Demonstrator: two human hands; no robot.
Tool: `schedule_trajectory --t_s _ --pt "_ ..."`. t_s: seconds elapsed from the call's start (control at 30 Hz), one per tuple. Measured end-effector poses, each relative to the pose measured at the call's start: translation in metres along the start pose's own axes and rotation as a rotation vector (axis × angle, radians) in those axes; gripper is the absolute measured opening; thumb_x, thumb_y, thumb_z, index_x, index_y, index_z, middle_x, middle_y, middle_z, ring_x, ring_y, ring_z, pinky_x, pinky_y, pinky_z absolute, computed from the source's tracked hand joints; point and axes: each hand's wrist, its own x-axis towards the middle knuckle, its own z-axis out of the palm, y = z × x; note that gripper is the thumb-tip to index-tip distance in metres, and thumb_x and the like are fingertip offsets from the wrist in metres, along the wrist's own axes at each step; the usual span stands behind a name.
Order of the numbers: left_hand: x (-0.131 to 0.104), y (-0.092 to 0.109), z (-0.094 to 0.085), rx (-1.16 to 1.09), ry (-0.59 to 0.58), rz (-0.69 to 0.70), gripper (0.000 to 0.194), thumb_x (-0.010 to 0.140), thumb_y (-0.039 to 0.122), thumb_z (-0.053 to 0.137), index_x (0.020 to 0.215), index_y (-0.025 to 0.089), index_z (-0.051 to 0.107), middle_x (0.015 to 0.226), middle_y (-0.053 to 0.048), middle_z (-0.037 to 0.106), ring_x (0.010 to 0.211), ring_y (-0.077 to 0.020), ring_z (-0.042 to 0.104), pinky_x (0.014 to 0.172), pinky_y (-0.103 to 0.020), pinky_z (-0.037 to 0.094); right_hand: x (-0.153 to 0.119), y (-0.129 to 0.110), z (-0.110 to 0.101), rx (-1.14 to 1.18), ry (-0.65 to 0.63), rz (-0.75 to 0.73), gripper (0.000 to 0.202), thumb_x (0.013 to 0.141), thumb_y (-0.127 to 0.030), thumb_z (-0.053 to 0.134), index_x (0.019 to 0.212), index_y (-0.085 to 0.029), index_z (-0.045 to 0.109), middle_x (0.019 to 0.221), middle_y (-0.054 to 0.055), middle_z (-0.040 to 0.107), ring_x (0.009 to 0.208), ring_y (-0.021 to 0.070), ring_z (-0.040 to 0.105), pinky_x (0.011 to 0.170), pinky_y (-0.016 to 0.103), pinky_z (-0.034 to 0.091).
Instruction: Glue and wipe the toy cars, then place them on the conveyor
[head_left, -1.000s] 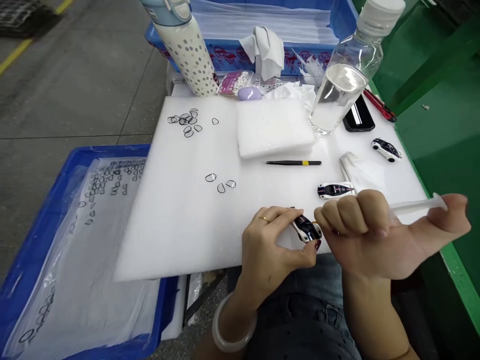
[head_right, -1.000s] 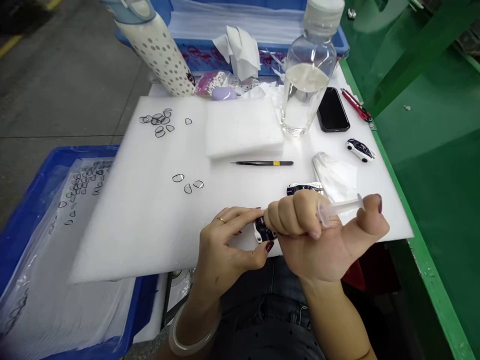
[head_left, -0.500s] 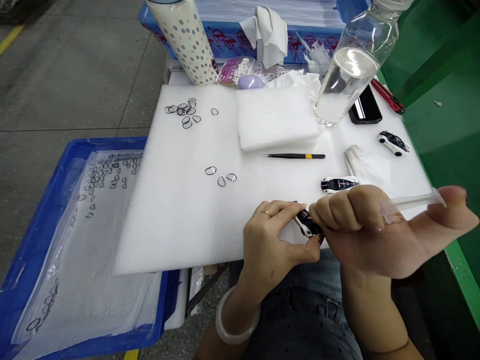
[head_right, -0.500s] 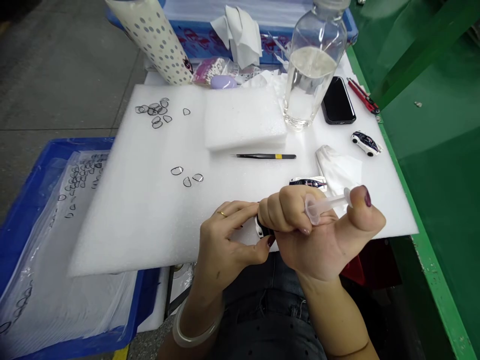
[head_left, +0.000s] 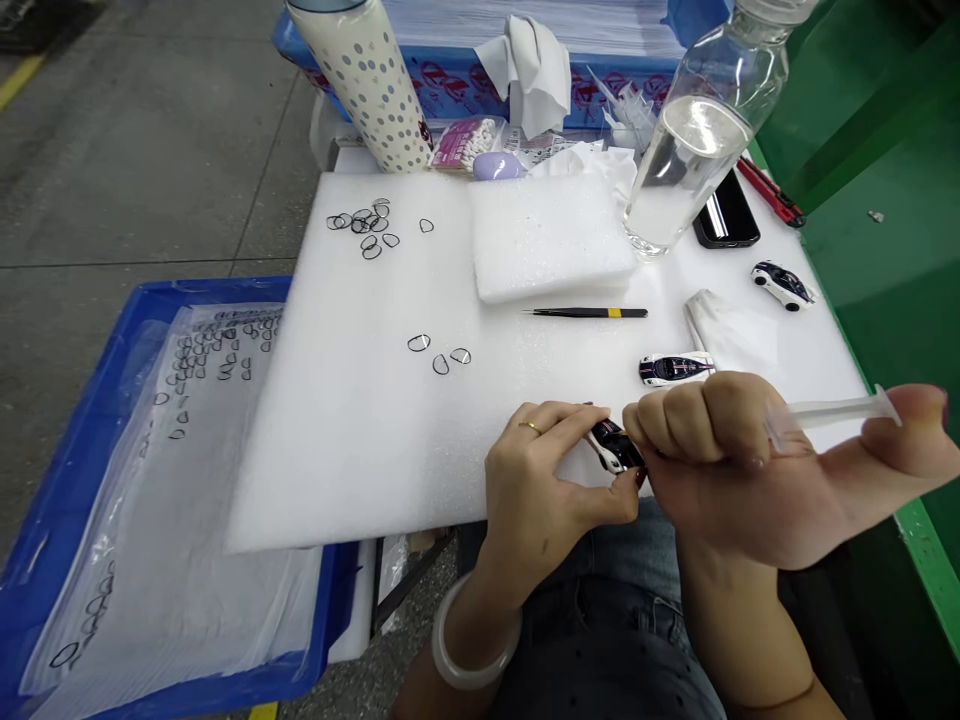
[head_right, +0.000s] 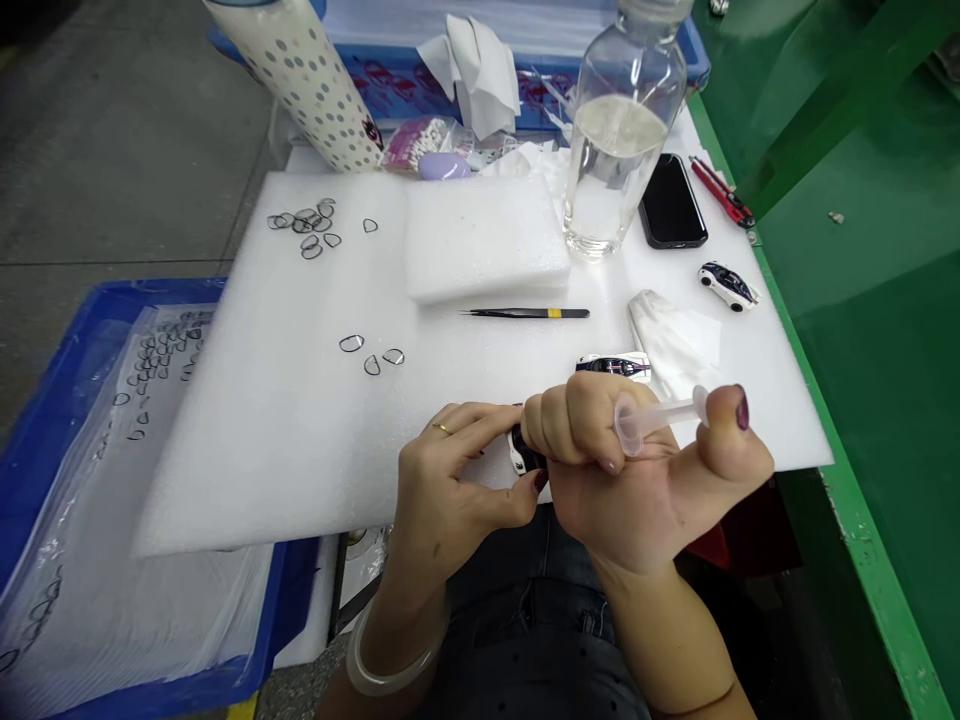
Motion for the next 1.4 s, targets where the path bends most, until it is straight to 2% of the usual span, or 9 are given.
schedule_trajectory --t_s 0.47,0.63,0.73,0.83,0.97,1.1,1.17,1.3,1.4 --pt "-0.002 -0.001 0.003 0.007 0.020 0.000 0.037 0.064 0.028 0.077 0.100 0.019 0.076 0.095 -0.005 0.077 0.088 -0.0238 0.066 0.079 -0.042 0.060 -0.006 -0.006 0.011 -0.092 0.080 0.025 0.069 0.086 -0.081 0.043 0.052 -0.022 0.029 0.046 -0.003 0.020 0.045 0.0133 0.022 0.049 0.035 0.025" --pt "-0.001 -0.003 0.002 0.028 -0.003 0.024 0.033 0.067 0.030 0.079 0.098 0.018 0.076 0.092 -0.005 0.076 0.088 -0.0234 0.066 0.078 -0.039 0.059 -0.007 -0.022 0.018 -0.289 0.053 -0.017 0.064 0.090 -0.074 0.048 0.053 -0.023 0.037 0.049 -0.002 0.030 0.048 0.0144 0.029 0.049 0.035 0.027" --pt "-0.002 -0.004 0.000 0.061 -0.043 0.063 0.038 0.064 0.028 0.081 0.101 0.019 0.074 0.098 -0.004 0.075 0.091 -0.0236 0.067 0.079 -0.039 0.059 0.033 -0.029 0.019 -0.465 -0.081 -0.087 0.053 0.098 -0.060 0.047 0.059 -0.025 0.042 0.058 -0.001 0.041 0.054 0.0157 0.036 0.057 0.035 0.039" --pt "-0.006 -0.007 -0.002 0.134 -0.090 0.119 0.049 0.060 0.023 0.082 0.107 0.022 0.070 0.112 -0.004 0.072 0.101 -0.0261 0.067 0.082 -0.041 0.060 0.100 -0.009 0.016 -0.499 -0.067 -0.349 0.054 0.104 -0.056 0.024 0.062 -0.025 0.040 0.062 -0.001 0.041 0.060 0.0157 0.041 0.066 0.033 0.044" --pt "-0.008 -0.013 -0.004 0.185 -0.149 0.156 0.053 0.060 0.018 0.081 0.110 0.026 0.065 0.113 -0.002 0.070 0.103 -0.0260 0.066 0.081 -0.040 0.061 0.155 0.021 0.005 -0.695 -0.162 -0.203 0.050 0.099 -0.058 0.032 0.066 -0.023 0.047 0.072 0.003 0.055 0.072 0.0156 0.053 0.076 0.034 0.049" --pt "-0.009 -0.017 -0.001 0.226 -0.084 0.187 0.055 0.064 0.016 0.079 0.114 0.026 0.061 0.117 -0.003 0.069 0.106 -0.0270 0.064 0.084 -0.040 0.061 0.124 -0.003 -0.018 -0.848 -0.090 -0.445 0.036 0.088 -0.057 0.056 0.102 -0.023 0.058 0.111 0.005 0.066 0.104 0.0192 0.061 0.092 0.035 0.049" --pt "-0.010 -0.018 0.003 0.290 -0.010 0.180 0.050 0.069 0.016 0.076 0.116 0.025 0.060 0.122 -0.005 0.068 0.109 -0.0282 0.062 0.086 -0.042 0.061 0.099 -0.027 -0.039 -1.008 0.063 -0.528 0.031 0.087 -0.051 0.060 0.101 -0.023 0.058 0.106 0.004 0.068 0.096 0.0184 0.062 0.086 0.034 0.049" --pt "-0.008 -0.020 0.008 0.368 0.035 0.148 0.044 0.078 0.016 0.069 0.120 0.023 0.059 0.132 -0.007 0.065 0.115 -0.0306 0.060 0.089 -0.044 0.061 0.071 -0.050 -0.091 -1.543 0.422 -0.245 0.025 0.086 -0.041 0.058 0.072 -0.021 0.057 0.067 0.002 0.060 0.063 0.0165 0.051 0.064 0.032 0.038" --pt "-0.009 -0.022 0.010 0.355 0.020 0.128 0.041 0.083 0.019 0.065 0.124 0.023 0.058 0.137 -0.007 0.063 0.121 -0.0308 0.058 0.093 -0.045 0.061 0.062 -0.042 -0.113 -1.731 0.365 -0.052 0.020 0.081 -0.035 0.058 0.069 -0.020 0.059 0.073 0.006 0.063 0.068 0.0201 0.052 0.065 0.034 0.035"
